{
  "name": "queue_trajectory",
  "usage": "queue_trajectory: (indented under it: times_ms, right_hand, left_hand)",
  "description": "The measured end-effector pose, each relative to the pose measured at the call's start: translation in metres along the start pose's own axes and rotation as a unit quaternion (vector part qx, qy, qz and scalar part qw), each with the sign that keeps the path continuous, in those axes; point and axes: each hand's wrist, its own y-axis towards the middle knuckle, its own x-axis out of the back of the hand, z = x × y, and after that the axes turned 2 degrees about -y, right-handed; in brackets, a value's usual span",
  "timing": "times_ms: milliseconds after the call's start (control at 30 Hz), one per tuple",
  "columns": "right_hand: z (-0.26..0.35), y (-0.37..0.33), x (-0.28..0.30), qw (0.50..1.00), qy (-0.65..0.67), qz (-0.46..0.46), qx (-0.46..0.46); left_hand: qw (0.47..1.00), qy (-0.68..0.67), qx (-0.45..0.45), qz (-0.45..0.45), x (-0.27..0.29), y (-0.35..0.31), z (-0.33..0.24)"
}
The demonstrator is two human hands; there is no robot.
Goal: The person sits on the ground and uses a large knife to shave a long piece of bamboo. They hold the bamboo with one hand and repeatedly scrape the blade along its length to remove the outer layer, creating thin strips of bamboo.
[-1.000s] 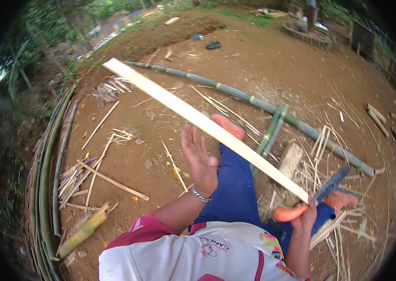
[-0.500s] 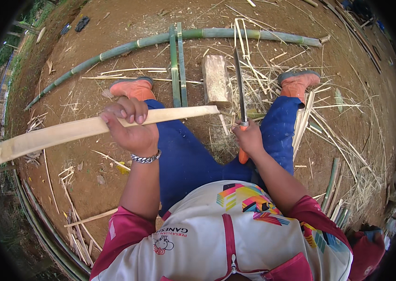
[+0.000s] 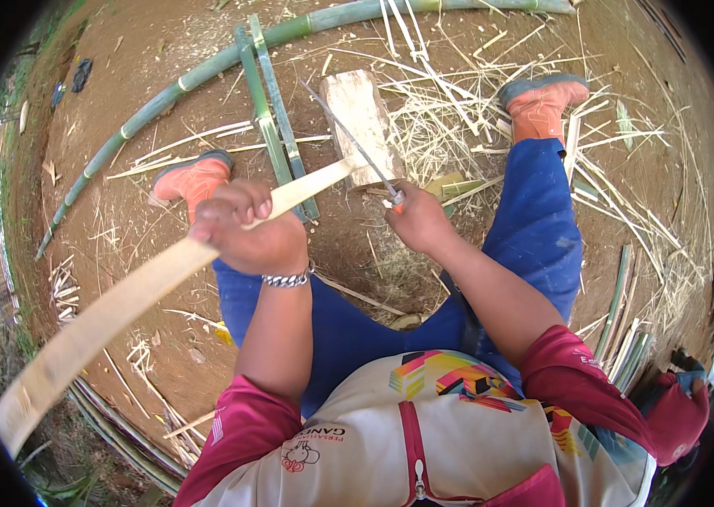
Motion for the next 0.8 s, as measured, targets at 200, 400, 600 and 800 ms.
queue_trajectory:
  times_ms: [200,400,600,800]
  right_hand:
    - [0.013,0.015,0.012,0.996,-0.025,0.085,0.004]
    - [0.011,0.028,0.008,0.997,-0.015,0.067,0.038]
    - [0.012,0.023,0.012,0.993,-0.040,0.078,0.080]
    - [0.008,0.030,0.009,0.994,-0.042,0.085,0.055]
  left_hand:
    - [0.997,-0.024,0.020,0.073,-0.009,-0.004,0.012]
    - [0.997,-0.018,0.019,0.077,-0.012,-0.012,0.010]
    - [0.994,0.012,0.032,0.105,-0.013,-0.015,0.008]
    - [0.991,0.011,0.042,0.125,-0.009,-0.015,0.005]
